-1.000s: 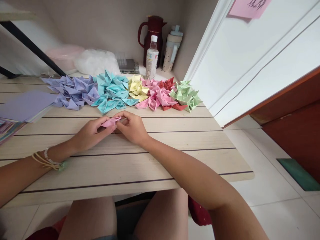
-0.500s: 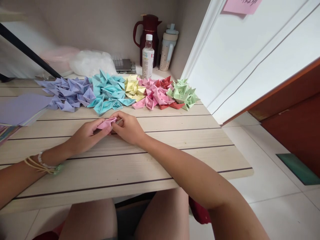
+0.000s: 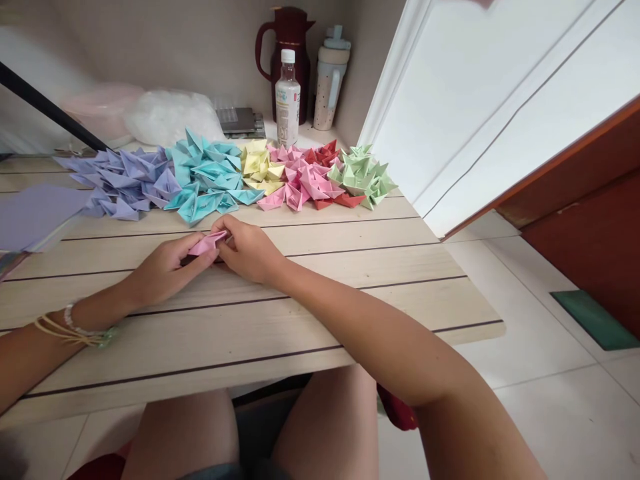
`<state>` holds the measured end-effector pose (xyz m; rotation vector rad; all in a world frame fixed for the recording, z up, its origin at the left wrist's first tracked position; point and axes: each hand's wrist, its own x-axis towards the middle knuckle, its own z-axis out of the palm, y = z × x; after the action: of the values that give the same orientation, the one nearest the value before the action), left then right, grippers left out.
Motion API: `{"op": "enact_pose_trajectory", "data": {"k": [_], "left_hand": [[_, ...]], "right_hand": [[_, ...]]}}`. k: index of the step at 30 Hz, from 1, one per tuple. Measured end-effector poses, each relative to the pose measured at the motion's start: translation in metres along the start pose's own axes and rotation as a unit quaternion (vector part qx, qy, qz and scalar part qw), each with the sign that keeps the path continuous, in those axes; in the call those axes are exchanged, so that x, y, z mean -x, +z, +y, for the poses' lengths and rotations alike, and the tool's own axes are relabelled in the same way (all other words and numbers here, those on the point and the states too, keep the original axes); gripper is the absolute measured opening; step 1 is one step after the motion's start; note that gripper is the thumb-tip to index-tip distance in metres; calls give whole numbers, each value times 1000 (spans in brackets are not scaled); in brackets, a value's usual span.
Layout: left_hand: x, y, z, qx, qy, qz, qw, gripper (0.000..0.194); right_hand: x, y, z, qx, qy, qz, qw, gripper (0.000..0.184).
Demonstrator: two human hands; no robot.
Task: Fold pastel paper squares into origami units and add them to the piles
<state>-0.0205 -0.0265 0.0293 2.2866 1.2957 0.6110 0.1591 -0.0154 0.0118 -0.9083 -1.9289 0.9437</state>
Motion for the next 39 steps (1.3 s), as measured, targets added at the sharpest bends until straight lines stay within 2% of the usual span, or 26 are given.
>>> {"op": "enact_pose_trajectory", "data": {"k": [27, 39], "left_hand": [[-3, 0, -6, -59, 6, -18, 998, 27], [-3, 0, -6, -37, -1, -17, 999, 23]], "right_hand": [[-1, 0, 3, 72, -41, 15, 996, 19], [-1, -1, 5, 85, -43, 0, 995, 21]]}}
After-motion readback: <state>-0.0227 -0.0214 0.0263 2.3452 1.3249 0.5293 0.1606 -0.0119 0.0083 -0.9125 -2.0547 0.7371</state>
